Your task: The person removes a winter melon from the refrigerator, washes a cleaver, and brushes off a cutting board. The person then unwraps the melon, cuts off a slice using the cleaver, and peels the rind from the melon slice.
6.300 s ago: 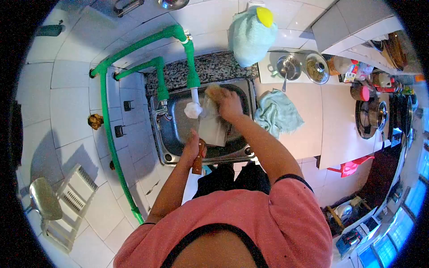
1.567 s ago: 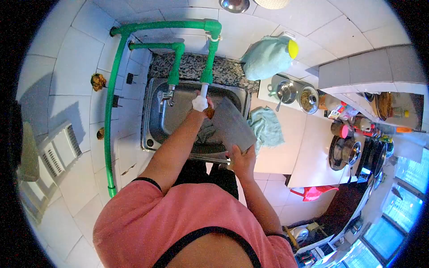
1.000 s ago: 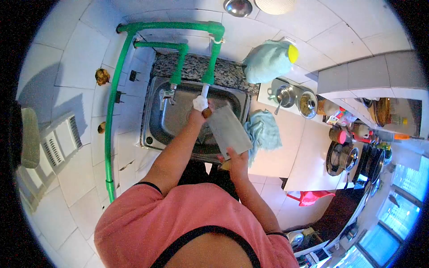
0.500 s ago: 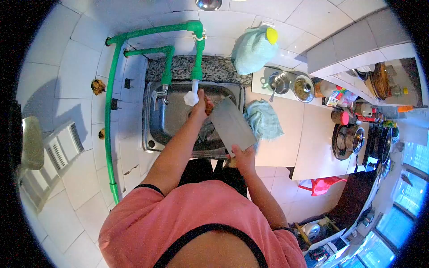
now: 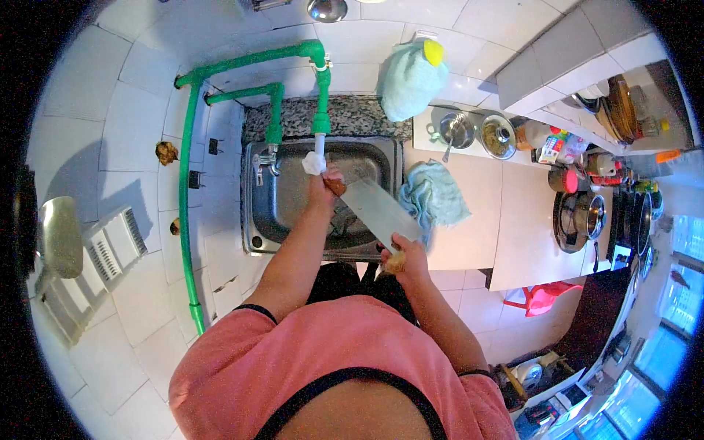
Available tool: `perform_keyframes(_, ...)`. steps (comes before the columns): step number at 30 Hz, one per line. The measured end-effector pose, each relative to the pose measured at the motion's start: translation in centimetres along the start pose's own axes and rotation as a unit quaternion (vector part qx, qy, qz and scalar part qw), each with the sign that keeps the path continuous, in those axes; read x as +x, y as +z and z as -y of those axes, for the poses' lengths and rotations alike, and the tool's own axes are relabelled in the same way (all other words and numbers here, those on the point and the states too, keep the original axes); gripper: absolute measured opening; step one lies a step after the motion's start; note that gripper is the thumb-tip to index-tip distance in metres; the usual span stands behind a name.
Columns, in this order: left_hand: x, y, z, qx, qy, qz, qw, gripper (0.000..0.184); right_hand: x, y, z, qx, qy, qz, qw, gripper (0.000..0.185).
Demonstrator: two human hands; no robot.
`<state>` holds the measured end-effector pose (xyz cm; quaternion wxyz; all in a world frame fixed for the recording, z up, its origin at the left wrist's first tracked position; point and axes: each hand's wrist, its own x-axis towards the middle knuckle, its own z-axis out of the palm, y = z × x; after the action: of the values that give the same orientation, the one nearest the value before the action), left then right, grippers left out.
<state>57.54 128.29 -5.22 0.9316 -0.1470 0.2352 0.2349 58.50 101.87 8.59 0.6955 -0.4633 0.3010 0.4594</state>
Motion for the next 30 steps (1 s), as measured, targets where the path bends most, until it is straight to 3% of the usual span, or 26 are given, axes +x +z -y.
perform_keyframes(1, -0.2, 0.6, 0.2, 0.003, -0.004, -0.001, 1.0, 0.024, 0.2, 0.3, 0.1, 0.096, 0.063, 0.029, 0.993, 0.035)
perform_keyframes(2, -0.3, 1.2, 0.5, 0.018, -0.005, -0.022, 1.0, 0.025, -0.2, 0.6, -0.5, 0.102, 0.061, 0.027, 0.993, 0.035)
perform_keyframes(4, 0.4, 2.0, 0.9, 0.034, -0.005, -0.037, 0.999, 0.027, -1.3, 2.8, -0.9, -0.028, -0.125, -0.026, 0.991, 0.039)
perform_keyframes(6, 1.2, 0.8, 0.8, 0.225, 0.035, -0.099, 0.969, 0.027, -1.4, 2.7, -0.8, -0.102, -0.182, -0.012, 0.978, 0.036)
perform_keyframes(8, 1.0, 1.8, 1.6, 0.31, 0.066, -0.152, 0.936, 0.028, 0.0, 0.8, -1.6, -0.349, -0.235, 0.007, 0.907, 0.034)
perform_keyframes(9, 0.9, 2.5, 2.0, 0.416, 0.11, -0.168, 0.887, 0.028, 0.5, -0.2, -1.7, -0.497, -0.321, 0.027, 0.806, 0.032)
perform_keyframes(10, 0.8, 2.9, 2.3, 0.513, 0.153, -0.182, 0.825, 0.028, 0.1, 0.2, -1.1, -0.496, -0.322, 0.025, 0.806, 0.032)
perform_keyframes(11, 0.8, 2.4, 1.8, 0.464, 0.145, -0.133, 0.864, 0.026, -0.7, 1.1, -0.4, -0.446, -0.305, 0.032, 0.841, 0.034)
perform_keyframes(12, 0.8, 2.0, 0.9, 0.464, 0.145, -0.132, 0.864, 0.026, -1.1, 1.7, 0.0, -0.392, -0.287, 0.039, 0.873, 0.035)
perform_keyframes(13, 0.9, 2.1, -0.2, 0.387, 0.104, -0.149, 0.904, 0.026, -0.8, 1.6, -0.2, -0.369, -0.279, 0.052, 0.885, 0.034)
perform_keyframes(15, 1.2, 1.9, -1.3, 0.307, 0.151, -0.229, 0.911, 0.025, -0.4, 1.2, 0.4, -0.352, -0.256, 0.048, 0.899, 0.033)
perform_keyframes(18, 0.1, 0.4, -4.8, 0.279, 0.123, -0.186, 0.934, 0.023, 0.9, 1.3, 1.0, -0.313, -0.214, 0.029, 0.925, 0.031)
perform_keyframes(19, 0.0, -2.3, -7.6, 0.202, 0.053, -0.072, 0.975, 0.021, 1.7, 1.2, 1.5, -0.28, -0.184, 0.024, 0.942, 0.03)
perform_keyframes(20, -1.1, -1.8, -8.3, 0.207, 0.053, -0.073, 0.974, 0.021, 2.9, 1.3, 2.1, -0.245, -0.155, 0.018, 0.957, 0.028)
perform_keyframes(23, -5.2, 0.0, -9.2, 0.018, -0.026, 0.178, 0.984, 0.019, 8.8, 1.0, 1.9, -0.22, -0.176, 0.012, 0.959, 0.026)
perform_keyframes(24, -5.9, 0.8, -9.6, 0.022, -0.027, 0.178, 0.983, 0.019, 10.7, 0.9, 2.2, -0.217, -0.176, 0.013, 0.96, 0.026)
perform_keyframes(26, -7.6, 2.2, -10.8, 0.209, -0.01, 0.07, 0.975, 0.02, 13.9, 1.0, 2.7, -0.312, -0.245, -0.016, 0.918, 0.033)
perform_keyframes(27, -8.8, 2.6, -11.1, 0.203, -0.032, 0.042, 0.978, 0.021, 15.5, 1.2, 3.3, -0.308, -0.245, -0.014, 0.919, 0.033)
perform_keyframes(28, -10.1, 3.3, -11.2, 0.206, -0.032, 0.04, 0.977, 0.021, 16.9, 1.2, 3.9, -0.393, -0.266, -0.016, 0.88, 0.037)
perform_keyframes(29, -11.5, 3.9, -11.2, 0.25, -0.114, 0.035, 0.961, 0.032, 17.8, 1.6, 4.2, -0.475, -0.282, -0.018, 0.833, 0.043)
perform_keyframes(30, -12.5, 4.3, -11.5, 0.291, -0.195, 0.028, 0.936, 0.047, 18.8, 2.2, 4.3, -0.473, -0.279, -0.017, 0.836, 0.043)
